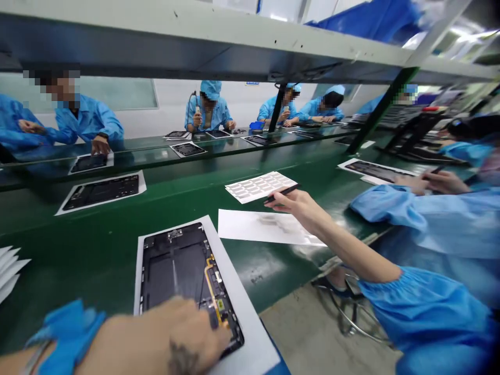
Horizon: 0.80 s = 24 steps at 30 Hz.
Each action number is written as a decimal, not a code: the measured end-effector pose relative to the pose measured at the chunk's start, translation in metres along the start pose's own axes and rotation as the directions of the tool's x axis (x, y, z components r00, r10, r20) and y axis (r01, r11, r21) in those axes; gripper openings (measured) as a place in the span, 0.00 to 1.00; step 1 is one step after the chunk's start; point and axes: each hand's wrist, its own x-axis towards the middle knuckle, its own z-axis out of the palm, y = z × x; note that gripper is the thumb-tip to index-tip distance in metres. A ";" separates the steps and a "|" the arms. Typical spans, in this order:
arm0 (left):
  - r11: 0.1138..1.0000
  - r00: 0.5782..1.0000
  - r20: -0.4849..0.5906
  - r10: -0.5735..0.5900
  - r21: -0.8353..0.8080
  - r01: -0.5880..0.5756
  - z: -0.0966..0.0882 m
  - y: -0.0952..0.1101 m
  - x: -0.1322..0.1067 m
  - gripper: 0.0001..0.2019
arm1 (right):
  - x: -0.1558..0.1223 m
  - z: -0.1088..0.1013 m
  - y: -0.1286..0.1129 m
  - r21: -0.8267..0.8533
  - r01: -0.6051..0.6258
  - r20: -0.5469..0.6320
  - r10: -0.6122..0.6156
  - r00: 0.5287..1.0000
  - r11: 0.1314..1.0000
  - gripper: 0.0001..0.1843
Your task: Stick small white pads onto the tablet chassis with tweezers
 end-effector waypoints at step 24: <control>0.948 0.918 -0.307 0.250 -0.116 -0.297 0.014 -0.131 0.202 0.23 | 0.001 -0.037 0.012 -0.255 -0.274 0.058 0.298 0.953 0.927 0.25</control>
